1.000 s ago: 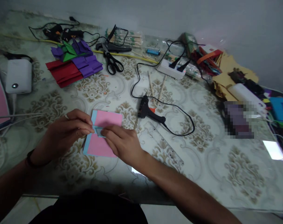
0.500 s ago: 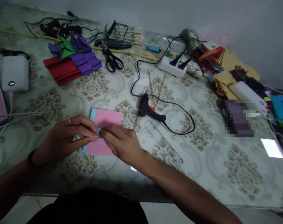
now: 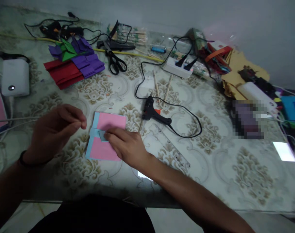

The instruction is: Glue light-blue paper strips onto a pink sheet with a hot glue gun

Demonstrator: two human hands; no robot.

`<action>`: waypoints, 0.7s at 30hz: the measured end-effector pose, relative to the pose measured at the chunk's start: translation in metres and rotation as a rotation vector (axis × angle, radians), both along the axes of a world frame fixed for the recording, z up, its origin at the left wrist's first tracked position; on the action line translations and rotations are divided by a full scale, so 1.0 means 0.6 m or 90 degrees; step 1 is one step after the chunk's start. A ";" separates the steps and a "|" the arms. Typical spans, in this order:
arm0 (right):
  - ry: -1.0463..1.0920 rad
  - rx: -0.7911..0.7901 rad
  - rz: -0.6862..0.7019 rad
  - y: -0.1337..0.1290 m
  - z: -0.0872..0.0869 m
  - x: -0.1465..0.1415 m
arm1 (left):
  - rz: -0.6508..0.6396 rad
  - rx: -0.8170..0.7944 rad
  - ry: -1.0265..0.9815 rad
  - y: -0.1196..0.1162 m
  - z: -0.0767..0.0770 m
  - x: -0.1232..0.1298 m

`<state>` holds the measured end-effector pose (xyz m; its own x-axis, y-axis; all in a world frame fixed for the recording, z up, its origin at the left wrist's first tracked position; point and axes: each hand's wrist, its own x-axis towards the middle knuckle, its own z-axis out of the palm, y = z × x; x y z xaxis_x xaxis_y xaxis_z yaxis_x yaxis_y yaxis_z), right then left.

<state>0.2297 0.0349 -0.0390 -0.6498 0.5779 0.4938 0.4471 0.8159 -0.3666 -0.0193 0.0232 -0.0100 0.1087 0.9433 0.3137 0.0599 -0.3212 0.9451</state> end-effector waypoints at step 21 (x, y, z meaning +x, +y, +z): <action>-0.004 -0.005 -0.003 -0.001 0.001 -0.001 | -0.017 -0.014 -0.058 -0.002 0.014 -0.001</action>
<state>0.2289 0.0344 -0.0382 -0.6498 0.5851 0.4852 0.4533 0.8107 -0.3706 -0.0197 0.0221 -0.0016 0.1057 0.9471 0.3031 -0.0342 -0.3011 0.9530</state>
